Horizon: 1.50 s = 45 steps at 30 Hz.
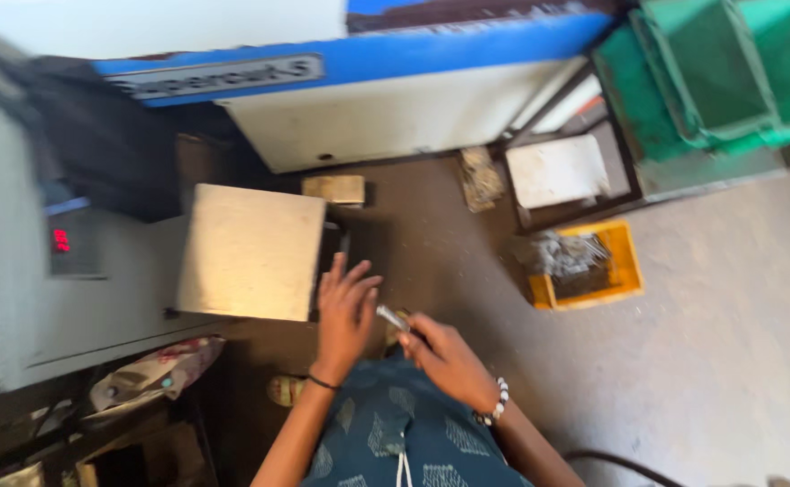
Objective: The person repeatedly inserts metal rods into a machine, closes the door, and operates the controls to process them. They then remove the rods, measure them with a caliper, and return them to a green bin or reinsert them into the machine.
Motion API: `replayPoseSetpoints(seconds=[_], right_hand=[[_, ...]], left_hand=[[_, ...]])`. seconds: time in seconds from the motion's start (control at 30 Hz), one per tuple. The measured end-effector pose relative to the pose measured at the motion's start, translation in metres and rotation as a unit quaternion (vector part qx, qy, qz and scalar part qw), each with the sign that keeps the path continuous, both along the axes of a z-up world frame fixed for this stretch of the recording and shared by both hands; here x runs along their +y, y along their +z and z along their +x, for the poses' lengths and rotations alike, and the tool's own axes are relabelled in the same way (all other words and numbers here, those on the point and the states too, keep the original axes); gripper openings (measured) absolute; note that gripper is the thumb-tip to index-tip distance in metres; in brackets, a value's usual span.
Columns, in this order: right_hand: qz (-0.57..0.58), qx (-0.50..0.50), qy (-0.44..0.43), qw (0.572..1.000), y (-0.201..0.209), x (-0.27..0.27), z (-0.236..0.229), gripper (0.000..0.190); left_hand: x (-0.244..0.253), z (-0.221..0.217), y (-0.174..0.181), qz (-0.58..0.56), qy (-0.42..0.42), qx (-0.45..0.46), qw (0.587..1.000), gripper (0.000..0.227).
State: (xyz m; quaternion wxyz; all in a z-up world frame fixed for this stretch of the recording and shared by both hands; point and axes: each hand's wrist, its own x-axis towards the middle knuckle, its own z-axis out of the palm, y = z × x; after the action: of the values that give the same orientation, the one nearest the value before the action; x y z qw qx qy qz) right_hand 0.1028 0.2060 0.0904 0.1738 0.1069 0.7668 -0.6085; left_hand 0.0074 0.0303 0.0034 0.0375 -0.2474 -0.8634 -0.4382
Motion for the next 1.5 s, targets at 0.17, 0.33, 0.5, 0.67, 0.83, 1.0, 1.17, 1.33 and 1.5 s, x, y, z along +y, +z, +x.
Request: replayPoseSetpoints(seconds=[0.17,0.33,0.5,0.67,0.83,1.0,1.17,1.33,1.5], right_hand=[[-0.007,0.04,-0.101,0.994,0.013,0.086,0.015,0.016],[-0.032,0.04,-0.23,0.972,0.001,0.142,0.055,0.018],[-0.095,0.046,-0.379,0.919,-0.026,0.156,0.075,0.02],[-0.077,0.06,-0.403,0.91,-0.04,0.182,0.071,0.023],[-0.108,0.046,-0.403,0.908,-0.051,0.22,0.032,0.023],[-0.084,0.028,-0.432,0.898,-0.052,0.259,-0.038,0.021],[-0.068,0.045,-0.447,0.891,-0.048,0.318,-0.099,0.024],[-0.056,0.044,-0.501,0.862,-0.053,0.373,-0.129,0.023],[-0.087,0.061,-0.538,0.836,-0.052,0.425,-0.139,0.021]], left_hand=[[0.108,0.008,0.029,0.083,-0.157,-0.045,0.983,0.026],[0.189,0.019,0.044,0.134,-0.288,-0.259,0.912,0.024],[0.241,0.02,0.046,0.149,-0.394,-0.269,0.866,0.023],[0.273,0.007,0.041,0.167,-0.417,-0.374,0.811,0.03],[0.304,-0.031,0.029,0.15,-0.41,-0.38,0.815,0.025],[0.352,-0.096,0.026,0.107,-0.391,-0.402,0.821,0.022],[0.419,-0.162,0.032,0.132,-0.438,-0.348,0.818,0.028],[0.482,-0.208,0.039,0.104,-0.489,-0.282,0.819,0.032],[0.515,-0.229,0.041,0.048,-0.479,-0.311,0.819,0.03]])
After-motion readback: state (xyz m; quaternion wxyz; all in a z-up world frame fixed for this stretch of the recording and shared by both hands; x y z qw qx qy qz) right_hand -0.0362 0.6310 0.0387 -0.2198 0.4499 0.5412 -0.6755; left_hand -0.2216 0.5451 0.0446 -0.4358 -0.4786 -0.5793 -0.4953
